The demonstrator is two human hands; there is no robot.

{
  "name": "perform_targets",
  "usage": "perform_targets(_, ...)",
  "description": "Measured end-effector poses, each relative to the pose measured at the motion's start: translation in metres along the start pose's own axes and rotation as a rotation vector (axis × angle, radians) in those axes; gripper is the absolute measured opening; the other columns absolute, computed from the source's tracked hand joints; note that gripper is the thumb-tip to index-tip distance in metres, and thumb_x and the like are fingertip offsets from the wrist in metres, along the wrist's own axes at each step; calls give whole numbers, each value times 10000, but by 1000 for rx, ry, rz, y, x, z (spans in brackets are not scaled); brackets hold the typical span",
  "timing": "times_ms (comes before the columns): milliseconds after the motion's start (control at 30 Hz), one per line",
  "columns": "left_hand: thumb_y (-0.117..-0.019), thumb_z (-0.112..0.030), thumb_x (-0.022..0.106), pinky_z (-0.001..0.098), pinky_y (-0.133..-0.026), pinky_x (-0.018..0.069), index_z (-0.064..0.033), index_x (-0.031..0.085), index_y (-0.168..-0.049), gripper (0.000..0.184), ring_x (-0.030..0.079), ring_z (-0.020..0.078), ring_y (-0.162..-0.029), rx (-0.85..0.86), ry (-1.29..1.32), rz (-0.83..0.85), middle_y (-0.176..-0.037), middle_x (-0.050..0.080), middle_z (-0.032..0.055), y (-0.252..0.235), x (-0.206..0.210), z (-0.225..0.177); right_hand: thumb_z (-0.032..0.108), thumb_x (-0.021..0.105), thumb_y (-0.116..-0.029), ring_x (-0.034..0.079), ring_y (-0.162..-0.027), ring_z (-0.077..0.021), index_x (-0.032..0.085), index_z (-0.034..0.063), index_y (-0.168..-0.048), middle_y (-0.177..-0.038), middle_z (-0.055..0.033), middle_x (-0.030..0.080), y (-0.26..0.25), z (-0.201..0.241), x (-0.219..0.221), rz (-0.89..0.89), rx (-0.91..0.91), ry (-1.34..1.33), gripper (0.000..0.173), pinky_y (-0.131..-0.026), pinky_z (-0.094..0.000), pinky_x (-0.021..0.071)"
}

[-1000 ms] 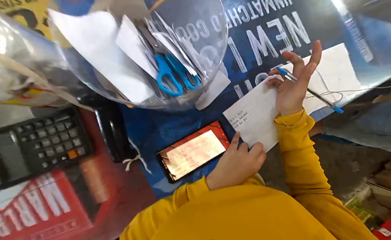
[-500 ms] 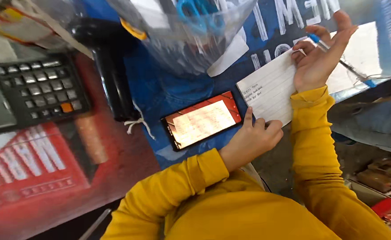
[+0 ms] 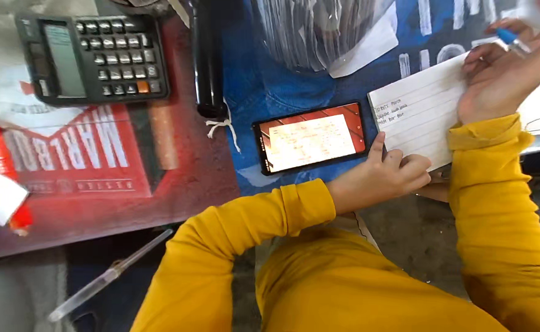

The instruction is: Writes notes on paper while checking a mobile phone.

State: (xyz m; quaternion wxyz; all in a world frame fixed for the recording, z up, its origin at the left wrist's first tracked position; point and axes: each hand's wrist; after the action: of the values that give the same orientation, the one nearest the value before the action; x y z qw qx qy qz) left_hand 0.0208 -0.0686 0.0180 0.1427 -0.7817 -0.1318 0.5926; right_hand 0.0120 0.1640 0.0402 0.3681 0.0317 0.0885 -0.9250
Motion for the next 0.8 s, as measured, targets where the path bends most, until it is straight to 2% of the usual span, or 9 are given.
perform_targets(133, -857, -24, 727, 592, -959, 493, -154, 702, -1122, 296, 670, 249, -894, 14, 21, -6, -1099, 659, 49, 0, 0, 4, 204, 65, -1097, 613, -657, -36, 380, 31, -1291, -891, 63, 635, -2, -5, -2, 49, -43, 29, 408, -629, -200, 543)
perform_targets(233, -909, -17, 668, 590, -952, 494, -126, 714, -1093, 219, 670, 242, -833, 3, 57, -28, -1062, 679, 50, 2, -2, 4, 194, 32, -1097, 622, -658, -25, 439, 50, -1227, -795, 96, 640, 0, -8, -2, 70, -35, 42, 450, -635, -195, 540)
perform_targets(433, -912, -13, 655, 575, -935, 515, -116, 715, -1052, 184, 679, 227, -782, 17, 44, -74, -1007, 694, 37, 2, -1, 4, 206, 37, -1094, 481, -504, 48, 522, 73, -1144, -631, 169, 547, 0, -4, 4, 130, -94, 148, 505, -494, -131, 414)
perform_targets(633, -940, -2, 612, 581, -937, 515, -95, 732, -1021, 172, 683, 231, -750, -23, 131, -86, -950, 704, 42, 3, -4, -2, 184, 59, -1087, 492, -541, 63, 547, 54, -1125, -660, 177, 540, 6, -1, 9, 188, -103, 235, 507, -533, -113, 420)
perform_targets(800, -910, 27, 641, 606, -960, 495, -66, 727, -1030, 174, 702, 273, -851, -61, 214, -9, -1015, 700, 79, -2, -9, -3, 174, 26, -1088, 552, -576, 24, 491, 32, -1150, -705, 135, 580, 5, -3, 7, 110, -116, 194, 490, -550, -139, 476)
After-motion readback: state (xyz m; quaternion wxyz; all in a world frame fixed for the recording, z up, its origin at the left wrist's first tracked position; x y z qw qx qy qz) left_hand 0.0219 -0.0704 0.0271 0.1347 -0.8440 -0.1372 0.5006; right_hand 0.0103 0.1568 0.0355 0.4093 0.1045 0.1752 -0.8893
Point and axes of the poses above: each hand's wrist, its own y-axis away from the middle knuckle, its own x-axis out of the palm, z = x × y
